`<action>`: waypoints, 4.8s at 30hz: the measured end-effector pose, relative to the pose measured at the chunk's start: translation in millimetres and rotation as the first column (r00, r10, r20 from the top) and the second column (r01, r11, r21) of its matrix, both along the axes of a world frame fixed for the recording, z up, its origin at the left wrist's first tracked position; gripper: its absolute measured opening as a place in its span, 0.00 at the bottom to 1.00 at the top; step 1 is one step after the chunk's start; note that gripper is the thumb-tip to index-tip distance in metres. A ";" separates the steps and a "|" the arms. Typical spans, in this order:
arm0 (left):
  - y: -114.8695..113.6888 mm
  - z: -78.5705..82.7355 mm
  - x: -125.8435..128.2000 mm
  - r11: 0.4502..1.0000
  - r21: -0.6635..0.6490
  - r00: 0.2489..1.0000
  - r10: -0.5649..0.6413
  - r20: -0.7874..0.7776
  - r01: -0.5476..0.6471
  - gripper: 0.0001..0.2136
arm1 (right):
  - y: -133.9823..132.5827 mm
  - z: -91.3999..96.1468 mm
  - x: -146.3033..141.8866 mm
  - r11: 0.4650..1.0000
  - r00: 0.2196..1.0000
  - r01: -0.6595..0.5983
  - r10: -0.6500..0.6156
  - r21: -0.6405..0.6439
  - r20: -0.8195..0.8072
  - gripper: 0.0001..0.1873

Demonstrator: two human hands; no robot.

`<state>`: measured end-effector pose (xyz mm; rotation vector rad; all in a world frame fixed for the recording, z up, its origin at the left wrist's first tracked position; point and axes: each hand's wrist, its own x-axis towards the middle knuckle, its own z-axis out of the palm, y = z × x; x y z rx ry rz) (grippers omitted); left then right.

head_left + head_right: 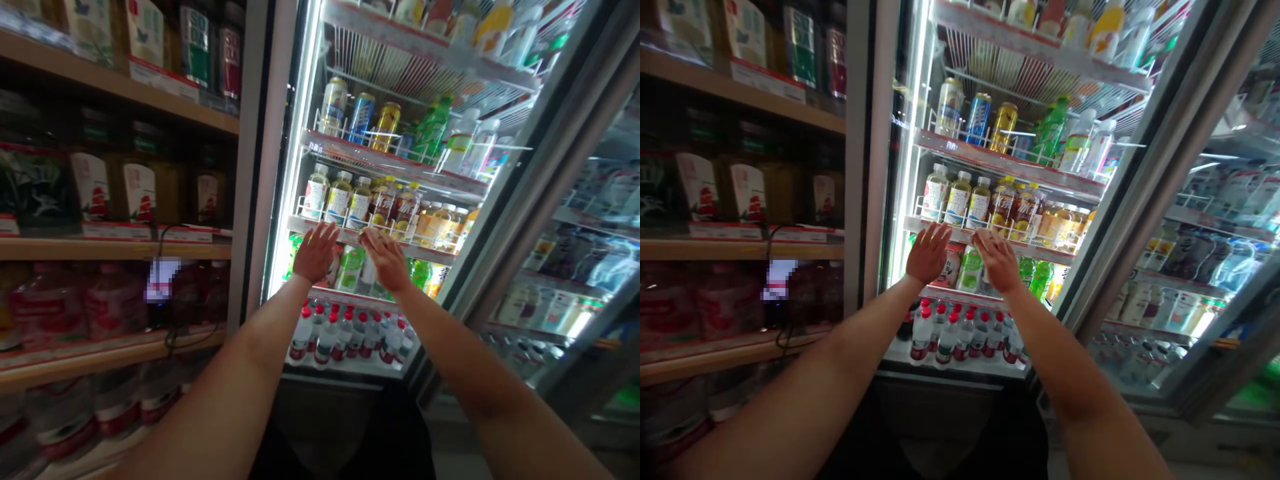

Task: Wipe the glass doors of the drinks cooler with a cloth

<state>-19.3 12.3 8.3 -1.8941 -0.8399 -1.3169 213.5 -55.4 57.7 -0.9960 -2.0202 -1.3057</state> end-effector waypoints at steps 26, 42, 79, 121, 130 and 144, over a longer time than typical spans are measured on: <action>4.0 -1.9 -0.7 0.998 0.059 0.999 0.033 -0.013 -0.032 0.29 | -18.0 -51.0 98.3 0.998 0.994 -0.050 0.046 -0.031 -0.098 0.27; 1.7 -1.3 0.3 1.000 0.003 1.000 -0.003 0.006 0.003 0.30 | -37.1 -104.2 116.9 0.981 0.989 -0.077 0.098 -0.179 0.114 0.20; 1.4 -0.4 -1.0 0.999 0.035 1.000 -0.025 0.003 0.025 0.26 | -1.1 64.0 -54.2 0.987 0.999 -0.034 0.040 -0.159 0.034 0.24; -47.3 -10.8 76.7 0.951 -0.132 0.953 -0.261 0.151 0.281 0.18 | -21.5 8.4 51.8 0.894 0.789 0.193 -0.387 -0.404 -0.477 0.44; -22.5 -3.3 73.2 0.967 0.042 0.965 -0.252 0.075 0.249 0.20 | -21.8 8.6 42.5 0.841 0.778 0.204 -0.450 -0.501 -0.438 0.67; -29.8 -1.5 83.5 0.980 -0.014 0.958 -0.197 -0.208 0.198 0.32 | -19.2 1.1 41.0 0.860 0.771 0.154 -0.412 -0.486 -0.485 0.65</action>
